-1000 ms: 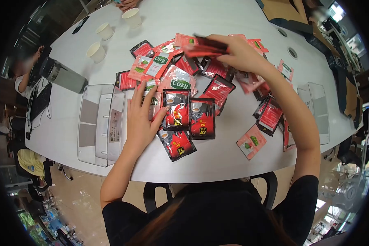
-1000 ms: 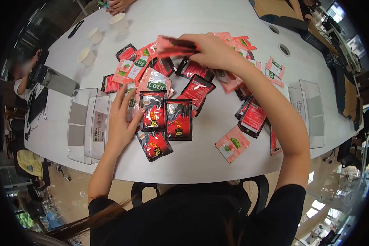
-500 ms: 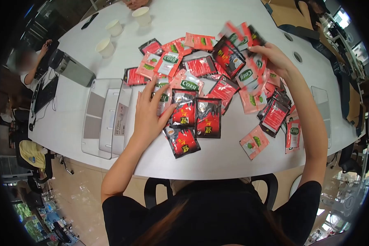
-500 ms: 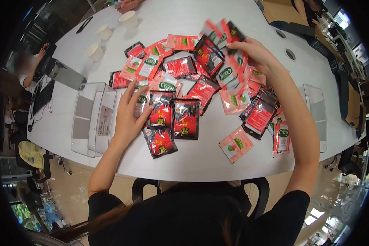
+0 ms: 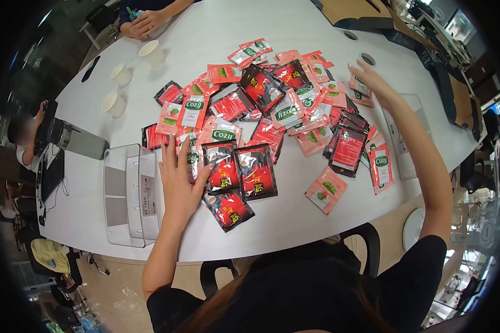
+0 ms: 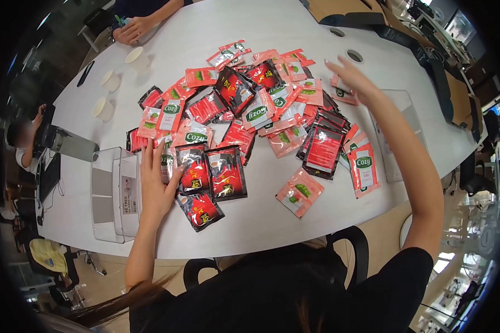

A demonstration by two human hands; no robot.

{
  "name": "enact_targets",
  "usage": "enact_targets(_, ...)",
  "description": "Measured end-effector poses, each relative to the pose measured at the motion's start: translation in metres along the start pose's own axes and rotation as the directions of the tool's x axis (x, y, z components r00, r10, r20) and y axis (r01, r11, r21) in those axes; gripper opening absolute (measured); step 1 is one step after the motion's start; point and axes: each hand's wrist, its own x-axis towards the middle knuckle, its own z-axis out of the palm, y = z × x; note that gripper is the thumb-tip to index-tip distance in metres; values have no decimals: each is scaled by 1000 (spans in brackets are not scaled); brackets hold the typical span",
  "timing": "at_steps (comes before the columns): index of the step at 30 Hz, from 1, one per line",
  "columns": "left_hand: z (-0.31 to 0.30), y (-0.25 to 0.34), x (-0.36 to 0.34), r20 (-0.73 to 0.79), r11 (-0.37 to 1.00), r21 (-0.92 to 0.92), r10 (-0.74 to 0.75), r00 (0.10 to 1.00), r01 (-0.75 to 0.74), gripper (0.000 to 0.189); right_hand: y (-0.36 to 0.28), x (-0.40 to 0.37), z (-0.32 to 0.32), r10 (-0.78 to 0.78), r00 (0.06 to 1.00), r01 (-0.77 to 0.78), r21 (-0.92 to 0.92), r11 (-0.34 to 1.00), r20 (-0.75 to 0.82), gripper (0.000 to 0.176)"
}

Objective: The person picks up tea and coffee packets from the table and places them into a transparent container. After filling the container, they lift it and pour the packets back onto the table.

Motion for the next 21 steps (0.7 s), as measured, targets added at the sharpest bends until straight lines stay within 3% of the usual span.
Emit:
enact_targets(2,6,-5,-1,46,1000,13,20,999,-21,68,26,-1,25,88,996,-89,137,987,13,87)
enact_targets(3,8,-7,1,58,1000,-7,25,998,-24,71,26,1,34,51,999,-51,-50,997,5,84)
enact_targets(6,16,-11,0,79,998,1,57,995,-57,74,17,7,60,-102,995,102,-25,994,3,81)
enact_targets(7,20,-11,1,82,997,17,69,994,-71,74,8,10,67,-79,986,44,223,974,150,78)
enact_targets(9,27,-6,4,72,992,32,122,990,-125,75,6,29,81,-140,952,79,224,971,272,77)
enact_targets(12,41,10,14,70,984,29,176,982,-178,75,-29,7,92,-173,931,47,362,931,322,77)
enact_targets(14,48,22,20,53,983,8,182,982,-183,75,-51,-16,92,-156,960,63,367,928,231,82)
enact_targets(18,53,38,32,9,981,-53,186,982,-186,74,-44,-25,66,-210,940,214,17,977,267,99)
enact_targets(20,51,42,37,0,981,-87,174,985,-173,74,-32,-43,53,-291,936,308,-60,949,197,109)
enact_targets(21,47,44,41,-16,987,-49,155,988,-155,73,-16,-35,51,-262,943,277,-48,960,204,114)
